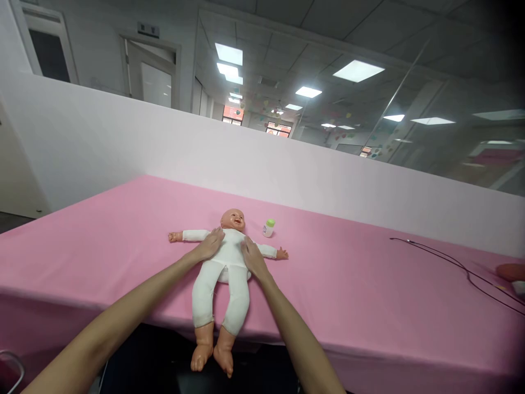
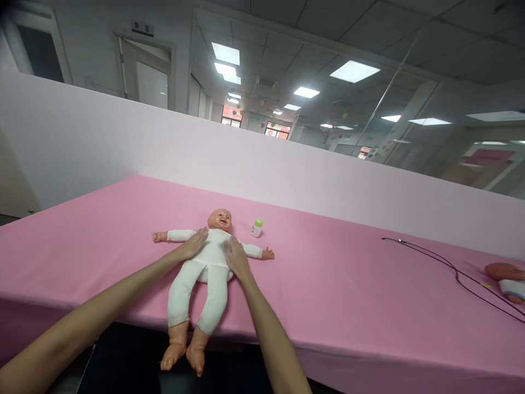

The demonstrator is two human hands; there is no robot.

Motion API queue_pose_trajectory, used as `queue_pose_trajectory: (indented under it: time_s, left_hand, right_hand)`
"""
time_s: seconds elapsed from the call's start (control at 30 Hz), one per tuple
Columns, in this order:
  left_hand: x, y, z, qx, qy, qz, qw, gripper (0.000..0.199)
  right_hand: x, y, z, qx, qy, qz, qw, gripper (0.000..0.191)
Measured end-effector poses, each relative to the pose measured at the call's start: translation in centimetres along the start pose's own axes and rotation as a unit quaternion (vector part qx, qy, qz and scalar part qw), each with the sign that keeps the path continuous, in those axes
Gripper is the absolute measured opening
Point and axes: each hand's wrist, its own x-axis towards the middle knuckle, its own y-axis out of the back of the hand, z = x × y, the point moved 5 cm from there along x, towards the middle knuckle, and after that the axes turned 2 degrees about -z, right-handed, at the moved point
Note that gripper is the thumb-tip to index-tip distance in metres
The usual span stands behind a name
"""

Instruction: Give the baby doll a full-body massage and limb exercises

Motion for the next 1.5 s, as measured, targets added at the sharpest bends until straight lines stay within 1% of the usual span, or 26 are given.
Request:
queue_pose_trajectory:
  time_s: [0.07, 0.13, 0.2, 0.27, 0.3, 0.37, 0.43, 0.5, 0.6, 0.67, 0.7, 0.77, 0.83, 0.9, 1.0, 1.1, 1.17, 1.2, 1.23, 1.27, 1.3, 1.33, 1.37, 1.43, 1.47, 1.5]
  left_hand:
    - [-0.6, 0.2, -2.5, 0.109, 0.016, -0.012, 0.994, 0.076]
    - [-1.3, 0.9, -4.2, 0.231, 0.002, -0.009, 0.973, 0.067]
    - [-1.9, 2.1, -5.0, 0.33, -0.022, 0.014, 0.944, 0.062]
    - [-2.3, 3.3, -5.2, 0.378, -0.034, 0.042, 0.924, 0.061]
    - [-2.4, 3.9, -5.1, 0.386, -0.034, 0.053, 0.92, 0.06]
    - [-2.4, 4.4, -4.1, 0.378, -0.037, 0.068, 0.923, 0.059]
    - [-1.9, 3.9, -2.4, 0.339, -0.05, 0.074, 0.937, 0.061]
    - [-1.2, 2.5, -0.4, 0.272, -0.061, 0.059, 0.958, 0.069]
    - [-0.2, -0.5, 1.5, 0.165, -0.032, -0.007, 0.986, 0.081]
    - [0.0, -1.9, 1.8, 0.141, -0.005, -0.046, 0.989, 0.085]
    - [-0.1, -2.2, 1.6, 0.144, 0.004, -0.058, 0.988, 0.087]
    - [-0.4, -1.9, 0.7, 0.166, 0.024, -0.066, 0.984, 0.089]
    - [-1.1, -0.7, -0.9, 0.2, 0.047, -0.068, 0.976, 0.088]
    - [-1.9, 0.9, -2.3, 0.258, 0.055, -0.057, 0.963, 0.086]
    - [-3.1, 3.8, -3.4, 0.356, 0.054, -0.009, 0.933, 0.08]
    - [-4.2, 7.2, -3.5, 0.409, 0.044, 0.049, 0.91, 0.064]
    - [-4.9, 9.9, -3.7, 0.416, 0.054, 0.089, 0.903, 0.055]
    - [-5.3, 11.3, -4.1, 0.405, 0.079, 0.1, 0.905, 0.051]
    - [-5.6, 12.6, -4.7, 0.379, 0.11, 0.105, 0.913, 0.046]
    - [-6.0, 13.7, -5.4, 0.339, 0.14, 0.105, 0.925, 0.041]
    - [-6.3, 14.5, -6.1, 0.291, 0.161, 0.104, 0.937, 0.038]
    - [-6.6, 15.1, -6.6, 0.244, 0.17, 0.105, 0.949, 0.038]
    - [-6.8, 15.4, -6.9, 0.203, 0.167, 0.112, 0.958, 0.038]
    - [-6.9, 15.7, -6.9, 0.137, 0.147, 0.144, 0.969, 0.035]
    - [-6.8, 15.5, -6.9, 0.101, 0.142, 0.163, 0.971, 0.033]
    - [-6.7, 15.3, -6.8, 0.052, 0.142, 0.183, 0.971, 0.033]
  right_hand:
    - [-0.9, -0.7, 1.8, -0.072, 0.018, -0.004, 0.997, 0.073]
    - [-1.7, -0.1, 3.3, -0.152, 0.029, 0.017, 0.988, 0.067]
    - [-2.4, 1.0, 4.5, -0.216, 0.034, 0.032, 0.975, 0.062]
    - [-2.8, 2.2, 5.4, -0.248, 0.027, 0.04, 0.968, 0.061]
    - [-2.8, 2.7, 5.6, -0.249, 0.019, 0.042, 0.968, 0.063]
    - [-2.5, 3.5, 5.4, -0.215, 0.0, 0.046, 0.975, 0.069]
    - [-1.7, 3.8, 4.2, -0.14, -0.015, 0.053, 0.989, 0.076]
    - [-0.7, 3.2, 2.3, -0.052, -0.019, 0.05, 0.997, 0.084]
    - [0.4, 1.0, -0.4, 0.028, -0.009, 0.001, 1.0, 0.092]
    - [0.5, -0.5, -1.3, 0.044, -0.001, -0.037, 0.998, 0.093]
    - [0.4, -1.0, -1.3, 0.047, 0.001, -0.047, 0.998, 0.092]
    - [0.0, -1.4, -0.5, 0.035, -0.004, -0.055, 0.998, 0.088]
    - [-0.6, -0.9, 0.9, -0.009, -0.004, -0.046, 0.999, 0.08]
    - [-1.1, 0.0, 2.4, -0.078, 0.007, -0.03, 0.997, 0.068]
    - [-1.8, 1.8, 3.9, -0.19, 0.026, 0.004, 0.982, 0.053]
    - [-2.6, 4.1, 4.9, -0.262, 0.015, 0.034, 0.964, 0.052]
    - [-3.2, 6.2, 6.0, -0.287, -0.043, 0.077, 0.954, 0.054]
    - [-3.5, 7.4, 6.7, -0.297, -0.088, 0.104, 0.945, 0.056]
    - [-3.9, 8.5, 7.6, -0.306, -0.137, 0.121, 0.934, 0.057]
    - [-4.3, 9.3, 8.5, -0.309, -0.186, 0.125, 0.924, 0.06]
    - [-4.6, 9.9, 9.5, -0.301, -0.226, 0.118, 0.919, 0.064]
    - [-4.8, 10.2, 10.3, -0.281, -0.252, 0.105, 0.92, 0.067]
    - [-4.9, 10.2, 11.0, -0.247, -0.264, 0.09, 0.928, 0.068]
    - [-4.7, 9.7, 11.8, -0.138, -0.256, 0.078, 0.954, 0.063]
    - [-4.6, 9.3, 11.9, -0.068, -0.243, 0.089, 0.963, 0.058]
    - [-4.4, 8.9, 11.9, 0.008, -0.232, 0.107, 0.967, 0.055]
